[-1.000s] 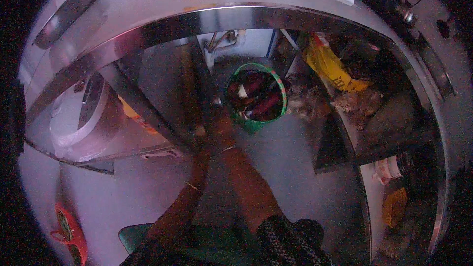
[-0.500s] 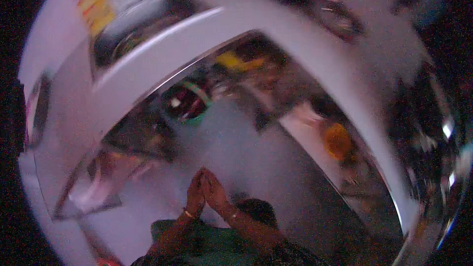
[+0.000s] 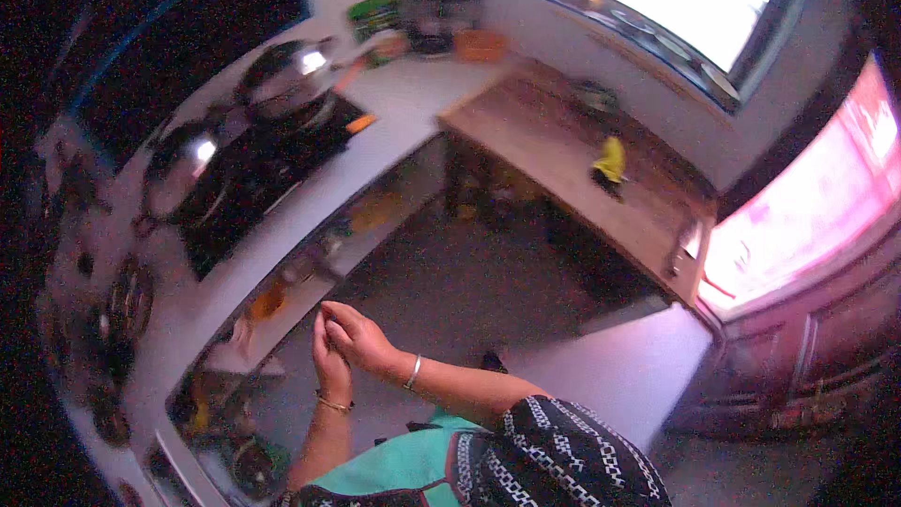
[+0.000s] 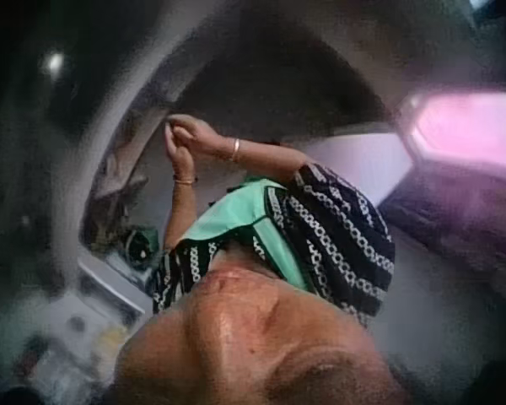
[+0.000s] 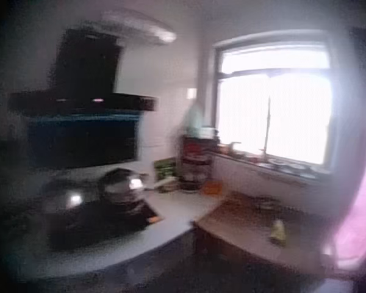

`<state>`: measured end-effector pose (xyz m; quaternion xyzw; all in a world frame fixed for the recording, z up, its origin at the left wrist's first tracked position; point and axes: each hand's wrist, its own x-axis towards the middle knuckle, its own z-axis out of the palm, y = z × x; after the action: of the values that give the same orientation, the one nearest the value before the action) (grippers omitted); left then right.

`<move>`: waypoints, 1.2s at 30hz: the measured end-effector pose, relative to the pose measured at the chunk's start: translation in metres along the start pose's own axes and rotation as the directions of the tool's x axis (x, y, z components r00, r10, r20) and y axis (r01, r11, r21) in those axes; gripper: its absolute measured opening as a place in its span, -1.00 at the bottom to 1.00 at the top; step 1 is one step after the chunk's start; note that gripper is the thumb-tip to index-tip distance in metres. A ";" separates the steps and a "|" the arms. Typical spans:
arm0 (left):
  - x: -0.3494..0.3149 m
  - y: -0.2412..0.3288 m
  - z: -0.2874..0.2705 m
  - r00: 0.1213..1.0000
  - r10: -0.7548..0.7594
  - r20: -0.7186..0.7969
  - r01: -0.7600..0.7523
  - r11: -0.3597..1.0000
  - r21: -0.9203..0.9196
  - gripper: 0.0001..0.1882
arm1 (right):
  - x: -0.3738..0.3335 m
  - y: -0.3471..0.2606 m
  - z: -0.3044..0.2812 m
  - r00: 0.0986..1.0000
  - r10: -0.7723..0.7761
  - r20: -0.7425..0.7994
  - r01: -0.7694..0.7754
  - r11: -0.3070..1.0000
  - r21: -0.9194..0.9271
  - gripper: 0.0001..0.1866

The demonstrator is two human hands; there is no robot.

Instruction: The person slices cucumbers into thin rounds on a wooden cutting board using a large knife. After slicing, they transfer the cucumber pieces into a metal bowl. Finally, they clean the cutting board and knife with a yellow cloth.

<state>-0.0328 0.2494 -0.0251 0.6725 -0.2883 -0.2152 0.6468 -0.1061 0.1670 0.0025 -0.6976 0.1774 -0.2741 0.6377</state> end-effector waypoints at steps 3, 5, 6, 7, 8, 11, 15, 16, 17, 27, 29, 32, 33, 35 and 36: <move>0.057 0.014 0.131 0.973 -0.049 0.226 0.101 0.968 -0.228 -0.55 | 0.024 0.013 -0.127 0.969 -0.093 -0.229 0.060 0.987 -0.147 -0.56; 0.095 0.005 0.210 0.924 -0.116 0.363 0.255 0.896 -0.363 -0.58 | 0.032 0.013 -0.203 0.928 -0.087 -0.362 0.017 0.981 -0.191 -0.57; 0.112 -0.001 0.229 0.907 -0.055 0.418 0.184 0.944 -0.276 -0.59 | 0.040 0.008 -0.218 0.901 -0.075 -0.426 -0.025 0.974 -0.225 -0.58; 0.115 0.005 0.262 0.893 -0.003 0.449 0.101 0.976 -0.195 -0.57 | 0.040 -0.001 -0.248 0.885 -0.059 -0.463 -0.067 0.965 -0.252 -0.59; 0.120 0.015 0.291 0.865 0.014 0.501 0.052 0.992 -0.118 -0.57 | 0.041 -0.005 -0.276 0.848 -0.071 -0.526 -0.092 0.956 -0.278 -0.60; 0.123 0.041 0.370 0.732 0.125 0.670 -0.143 0.989 -0.029 -0.57 | 0.024 0.008 -0.349 0.723 -0.081 -0.686 -0.169 0.942 -0.289 -0.62; 0.146 0.046 0.455 0.521 0.038 0.853 0.091 0.991 -0.100 -0.58 | 0.022 0.016 -0.451 0.525 -0.174 -0.833 -0.328 0.862 -0.386 -0.59; 0.151 0.036 0.471 0.492 0.021 0.870 0.117 0.989 -0.090 -0.58 | 0.024 0.026 -0.474 0.483 -0.226 -0.846 -0.367 0.825 -0.430 -0.57; 0.158 0.028 0.484 0.468 0.005 0.884 0.141 0.987 -0.080 -0.59 | 0.030 0.034 -0.498 0.452 -0.222 -0.864 -0.383 0.826 -0.412 -0.54; 0.320 -0.044 0.623 0.323 -0.201 0.925 0.156 0.975 0.157 -0.67 | 0.087 0.168 -0.659 0.340 -0.203 -0.918 -0.850 0.350 -0.393 -0.46; 0.345 -0.045 0.646 0.288 -0.226 0.931 0.166 0.969 0.184 -0.67 | 0.069 0.202 -0.681 0.330 -0.172 -0.928 -0.827 0.421 -0.372 -0.53; 0.365 -0.073 0.671 0.281 -0.225 0.933 0.155 0.970 0.187 -0.69 | 0.056 0.192 -0.704 -0.017 -0.118 -0.993 -0.545 0.833 -0.089 -0.55; 0.364 -0.077 0.677 0.255 -0.238 0.937 0.162 0.966 0.201 -0.69 | 0.040 0.181 -0.711 -0.098 -0.126 -0.987 -0.424 0.903 -0.073 -0.53; 0.358 -0.074 0.687 0.221 -0.241 0.945 0.208 0.958 0.196 -0.69 | 0.006 0.154 -0.717 -0.288 -0.065 -0.955 -0.343 0.938 0.040 -0.51; 0.354 -0.072 0.693 0.209 -0.238 0.949 0.232 0.954 0.188 -0.69 | -0.018 0.155 -0.723 -0.268 -0.075 -0.961 -0.484 0.872 0.067 -0.50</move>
<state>-0.2218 -0.5033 -0.1161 0.4366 -0.5181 -0.6748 0.2926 -0.5442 -0.4142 -0.1274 -0.2738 0.7705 -0.5549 0.1534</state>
